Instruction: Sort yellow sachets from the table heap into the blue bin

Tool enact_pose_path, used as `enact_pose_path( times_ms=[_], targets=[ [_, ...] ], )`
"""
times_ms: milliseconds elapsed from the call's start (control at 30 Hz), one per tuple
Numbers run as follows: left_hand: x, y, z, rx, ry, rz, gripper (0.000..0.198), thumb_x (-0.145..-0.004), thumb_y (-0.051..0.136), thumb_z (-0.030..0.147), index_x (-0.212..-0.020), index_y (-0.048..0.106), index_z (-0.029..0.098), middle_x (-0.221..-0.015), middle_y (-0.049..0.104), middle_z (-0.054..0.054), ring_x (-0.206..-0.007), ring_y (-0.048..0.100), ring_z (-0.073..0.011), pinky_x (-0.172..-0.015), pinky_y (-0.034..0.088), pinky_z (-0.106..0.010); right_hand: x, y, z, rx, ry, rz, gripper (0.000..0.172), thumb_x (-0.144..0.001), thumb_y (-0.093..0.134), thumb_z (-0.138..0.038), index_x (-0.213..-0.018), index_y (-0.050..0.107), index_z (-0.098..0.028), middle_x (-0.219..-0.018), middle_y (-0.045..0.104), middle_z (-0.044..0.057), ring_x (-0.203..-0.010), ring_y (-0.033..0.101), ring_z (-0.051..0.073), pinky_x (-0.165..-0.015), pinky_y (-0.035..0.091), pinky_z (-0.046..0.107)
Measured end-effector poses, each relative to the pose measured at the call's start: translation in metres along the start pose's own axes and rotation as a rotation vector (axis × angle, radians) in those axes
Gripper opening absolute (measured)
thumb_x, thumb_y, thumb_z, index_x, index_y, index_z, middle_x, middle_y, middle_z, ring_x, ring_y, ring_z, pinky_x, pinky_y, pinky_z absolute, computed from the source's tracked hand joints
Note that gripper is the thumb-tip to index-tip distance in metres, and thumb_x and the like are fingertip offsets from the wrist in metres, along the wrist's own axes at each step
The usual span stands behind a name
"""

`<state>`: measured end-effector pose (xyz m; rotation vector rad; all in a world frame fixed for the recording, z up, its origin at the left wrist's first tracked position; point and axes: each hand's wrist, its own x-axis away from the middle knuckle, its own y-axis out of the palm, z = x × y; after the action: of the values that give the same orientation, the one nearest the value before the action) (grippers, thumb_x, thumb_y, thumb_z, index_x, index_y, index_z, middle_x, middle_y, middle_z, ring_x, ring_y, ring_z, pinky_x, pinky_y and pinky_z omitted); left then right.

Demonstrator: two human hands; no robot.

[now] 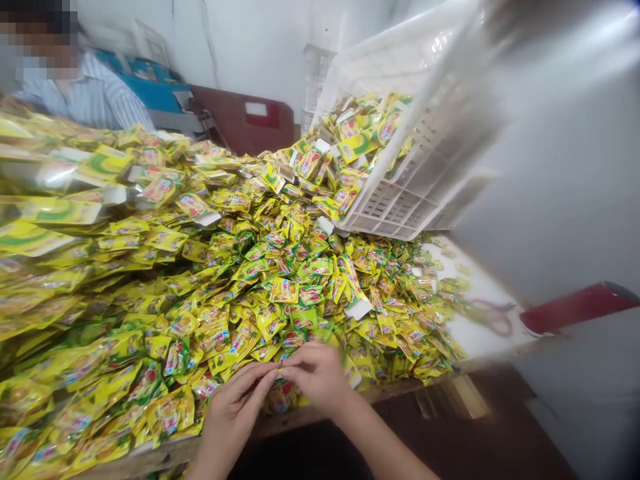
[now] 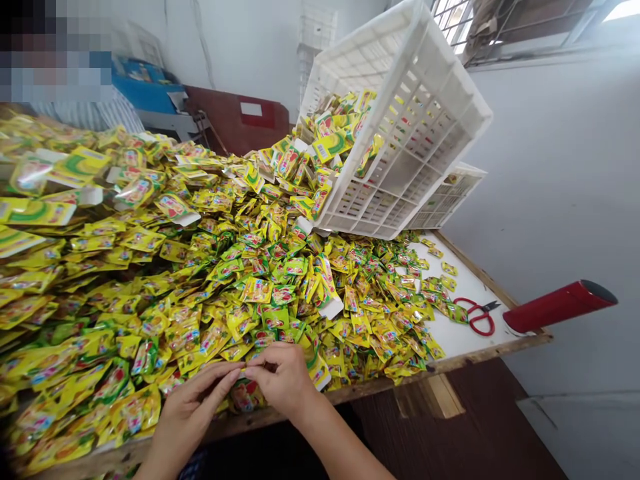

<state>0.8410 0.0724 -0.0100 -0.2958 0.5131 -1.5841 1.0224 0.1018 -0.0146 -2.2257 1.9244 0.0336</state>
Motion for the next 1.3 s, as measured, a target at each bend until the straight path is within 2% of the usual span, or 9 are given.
enact_pose_path(
  times_ms=[200, 400, 500, 633, 800, 933, 1033, 1167, 1300],
  targets=[
    [0.009, 0.000, -0.008, -0.041, 0.092, 0.045, 0.019, -0.083, 0.066, 0.027, -0.101, 0.074, 0.029, -0.104, 0.074, -0.003, -0.098, 0.068, -0.0226, -0.092, 0.052, -0.032, 0.010, -0.002, -0.001, 0.006, -0.190, -0.072, 0.017, -0.083, 0.069, -0.024, -0.098, 0.075, -0.021, -0.094, 0.072, 0.007, -0.088, 0.066, 0.018, -0.081, 0.052, 0.028],
    [0.004, 0.000, -0.006, 0.052, 0.004, -0.022, 0.013, -0.084, 0.064, 0.028, -0.094, 0.072, 0.026, -0.102, 0.072, -0.004, -0.097, 0.068, -0.0222, -0.088, 0.054, -0.030, 0.006, 0.002, -0.003, -0.032, 0.017, 0.007, 0.007, -0.070, 0.080, -0.021, -0.075, 0.076, -0.019, -0.070, 0.071, 0.003, -0.067, 0.065, 0.017, -0.064, 0.051, 0.026],
    [0.001, -0.001, -0.006, 0.081, -0.026, -0.092, 0.011, -0.087, 0.060, 0.028, -0.091, 0.070, 0.024, -0.100, 0.072, -0.006, -0.095, 0.068, -0.0218, -0.084, 0.056, -0.030, 0.007, 0.004, -0.003, 0.011, -0.023, 0.033, 0.004, -0.073, 0.076, -0.017, -0.077, 0.075, -0.018, -0.075, 0.069, 0.003, -0.071, 0.064, 0.016, -0.067, 0.051, 0.026],
    [0.010, 0.003, -0.013, -0.012, 0.122, -0.010, 0.012, -0.088, 0.060, 0.021, -0.096, 0.068, 0.023, -0.105, 0.070, -0.007, -0.101, 0.066, -0.0218, -0.088, 0.055, -0.032, 0.013, 0.001, 0.000, 0.015, -0.162, -0.022, 0.006, -0.080, 0.071, -0.018, -0.085, 0.073, -0.019, -0.083, 0.068, 0.004, -0.078, 0.064, 0.016, -0.074, 0.051, 0.026],
    [0.021, 0.010, -0.026, -0.097, 0.399, 0.031, 0.032, -0.084, 0.064, 0.009, -0.112, 0.066, 0.023, -0.113, 0.069, -0.007, -0.106, 0.066, -0.0209, -0.092, 0.056, -0.032, 0.024, -0.008, 0.000, 0.081, -0.281, -0.096, 0.013, -0.086, 0.064, -0.017, -0.096, 0.070, -0.019, -0.091, 0.066, 0.006, -0.085, 0.062, 0.016, -0.078, 0.051, 0.028],
    [0.029, 0.013, -0.034, -0.114, 0.420, -0.014, 0.039, -0.086, 0.058, 0.005, -0.120, 0.062, 0.026, -0.117, 0.067, -0.007, -0.108, 0.065, -0.0196, -0.091, 0.056, -0.031, 0.044, -0.013, 0.008, 0.204, -0.371, -0.139, 0.031, -0.087, 0.060, -0.015, -0.118, 0.063, -0.021, -0.106, 0.063, 0.011, -0.095, 0.058, 0.020, -0.083, 0.050, 0.034],
    [0.031, 0.017, -0.034, -0.163, 0.375, -0.046, 0.043, -0.088, 0.057, 0.008, -0.126, 0.060, 0.029, -0.118, 0.066, -0.006, -0.110, 0.063, -0.0192, -0.094, 0.054, -0.030, 0.049, -0.016, 0.010, 0.241, -0.377, -0.130, 0.033, -0.088, 0.060, -0.015, -0.120, 0.062, -0.022, -0.110, 0.061, 0.011, -0.096, 0.058, 0.020, -0.082, 0.050, 0.033],
    [0.023, 0.019, -0.019, -0.087, 0.224, 0.060, 0.032, -0.087, 0.060, 0.017, -0.117, 0.066, 0.029, -0.119, 0.065, -0.006, -0.111, 0.062, -0.0207, -0.097, 0.051, -0.031, 0.000, -0.022, -0.010, 0.380, -0.318, -0.019, 0.017, -0.093, 0.051, -0.015, -0.098, 0.067, -0.020, -0.095, 0.062, 0.007, -0.091, 0.056, 0.017, -0.082, 0.047, 0.030],
    [0.022, -0.017, -0.009, 0.122, -0.161, 0.322, 0.030, -0.083, 0.067, 0.034, -0.111, 0.067, 0.024, -0.115, 0.069, -0.006, -0.105, 0.065, -0.0240, -0.092, 0.054, -0.035, -0.095, -0.020, -0.032, 0.887, -0.265, -0.032, 0.014, -0.089, 0.063, -0.027, -0.094, 0.069, -0.015, -0.097, 0.063, 0.010, -0.099, 0.049, 0.024, -0.087, 0.040, 0.040]
  ],
)
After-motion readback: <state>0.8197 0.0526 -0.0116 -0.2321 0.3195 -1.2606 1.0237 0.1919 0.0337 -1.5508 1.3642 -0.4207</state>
